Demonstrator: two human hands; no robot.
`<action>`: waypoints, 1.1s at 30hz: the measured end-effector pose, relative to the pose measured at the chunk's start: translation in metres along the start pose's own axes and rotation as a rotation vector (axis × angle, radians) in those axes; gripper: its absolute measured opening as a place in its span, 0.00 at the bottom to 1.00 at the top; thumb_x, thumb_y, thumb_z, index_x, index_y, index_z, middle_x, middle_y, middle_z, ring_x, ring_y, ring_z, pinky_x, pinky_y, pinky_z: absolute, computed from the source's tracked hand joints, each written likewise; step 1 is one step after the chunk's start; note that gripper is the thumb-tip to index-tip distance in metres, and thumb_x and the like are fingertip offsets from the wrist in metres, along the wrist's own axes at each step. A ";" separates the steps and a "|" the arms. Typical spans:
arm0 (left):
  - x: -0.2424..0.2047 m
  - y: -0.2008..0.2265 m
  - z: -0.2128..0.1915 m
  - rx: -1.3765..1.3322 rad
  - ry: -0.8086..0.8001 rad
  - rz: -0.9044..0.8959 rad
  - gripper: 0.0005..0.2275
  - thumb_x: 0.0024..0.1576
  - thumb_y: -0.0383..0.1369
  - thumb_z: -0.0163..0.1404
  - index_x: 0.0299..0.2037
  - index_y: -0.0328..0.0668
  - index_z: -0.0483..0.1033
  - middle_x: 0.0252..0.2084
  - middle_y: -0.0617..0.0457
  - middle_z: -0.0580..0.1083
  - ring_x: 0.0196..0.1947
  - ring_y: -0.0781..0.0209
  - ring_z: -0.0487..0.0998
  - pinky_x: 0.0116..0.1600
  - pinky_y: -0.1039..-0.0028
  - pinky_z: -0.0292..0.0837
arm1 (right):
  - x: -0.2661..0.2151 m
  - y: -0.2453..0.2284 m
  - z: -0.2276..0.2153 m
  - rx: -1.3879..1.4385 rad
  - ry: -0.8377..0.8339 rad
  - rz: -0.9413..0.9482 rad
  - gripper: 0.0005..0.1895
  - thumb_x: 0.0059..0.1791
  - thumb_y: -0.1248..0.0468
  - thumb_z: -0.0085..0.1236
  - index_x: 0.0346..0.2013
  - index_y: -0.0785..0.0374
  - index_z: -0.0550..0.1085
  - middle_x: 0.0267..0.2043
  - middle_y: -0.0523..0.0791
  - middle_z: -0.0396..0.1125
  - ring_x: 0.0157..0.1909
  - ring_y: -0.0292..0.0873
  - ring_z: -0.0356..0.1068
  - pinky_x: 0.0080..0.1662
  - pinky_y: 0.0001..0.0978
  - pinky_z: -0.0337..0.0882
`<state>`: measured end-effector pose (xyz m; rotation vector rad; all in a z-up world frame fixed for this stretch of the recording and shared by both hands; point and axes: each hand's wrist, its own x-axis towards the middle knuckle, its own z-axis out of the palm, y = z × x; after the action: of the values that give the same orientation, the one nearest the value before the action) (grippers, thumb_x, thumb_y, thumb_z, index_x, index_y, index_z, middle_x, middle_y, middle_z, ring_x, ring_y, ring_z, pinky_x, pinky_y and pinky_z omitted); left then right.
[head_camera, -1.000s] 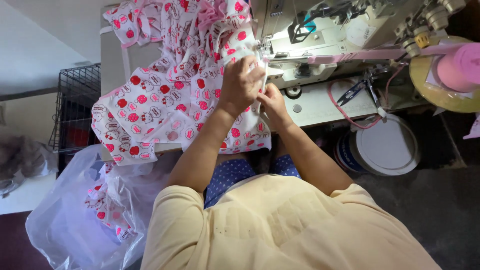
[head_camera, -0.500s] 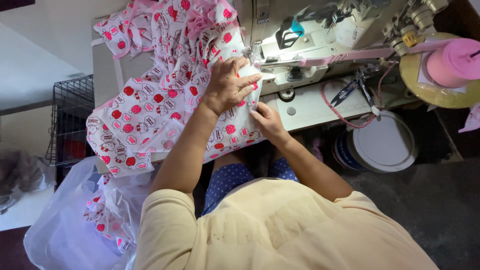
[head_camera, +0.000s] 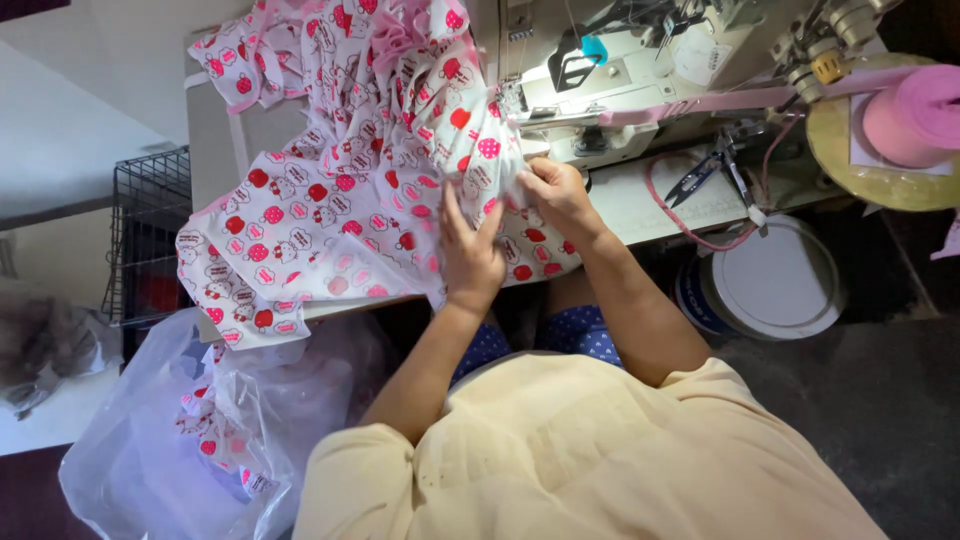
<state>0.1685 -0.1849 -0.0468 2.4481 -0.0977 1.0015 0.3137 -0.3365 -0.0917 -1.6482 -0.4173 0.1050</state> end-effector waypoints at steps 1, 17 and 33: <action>-0.016 -0.020 0.014 0.000 0.006 0.004 0.23 0.54 0.24 0.48 0.60 0.55 0.74 0.75 0.28 0.49 0.71 0.22 0.56 0.67 0.39 0.59 | -0.006 -0.008 0.000 -0.002 0.001 -0.007 0.12 0.54 0.63 0.58 0.25 0.58 0.73 0.20 0.36 0.60 0.28 0.31 0.57 0.33 0.27 0.62; 0.151 -0.051 -0.039 0.233 -0.082 0.343 0.11 0.59 0.28 0.46 0.43 0.55 0.82 0.46 0.47 0.70 0.42 0.52 0.75 0.44 0.64 0.73 | -0.031 -0.100 0.070 0.812 0.261 0.342 0.02 0.51 0.66 0.58 0.35 0.59 0.73 0.25 0.40 0.69 0.23 0.33 0.69 0.23 0.19 0.65; 0.116 -0.020 0.004 0.273 -0.331 -0.006 0.22 0.61 0.43 0.45 0.67 0.54 0.70 0.69 0.36 0.64 0.70 0.37 0.64 0.69 0.45 0.60 | -0.009 0.008 0.060 0.626 0.326 0.202 0.08 0.53 0.64 0.59 0.29 0.61 0.73 0.19 0.41 0.64 0.20 0.33 0.66 0.25 0.21 0.66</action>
<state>0.2601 -0.1553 0.0209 2.8449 -0.0676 0.6315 0.2884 -0.2830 -0.1090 -1.0562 0.0399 0.1019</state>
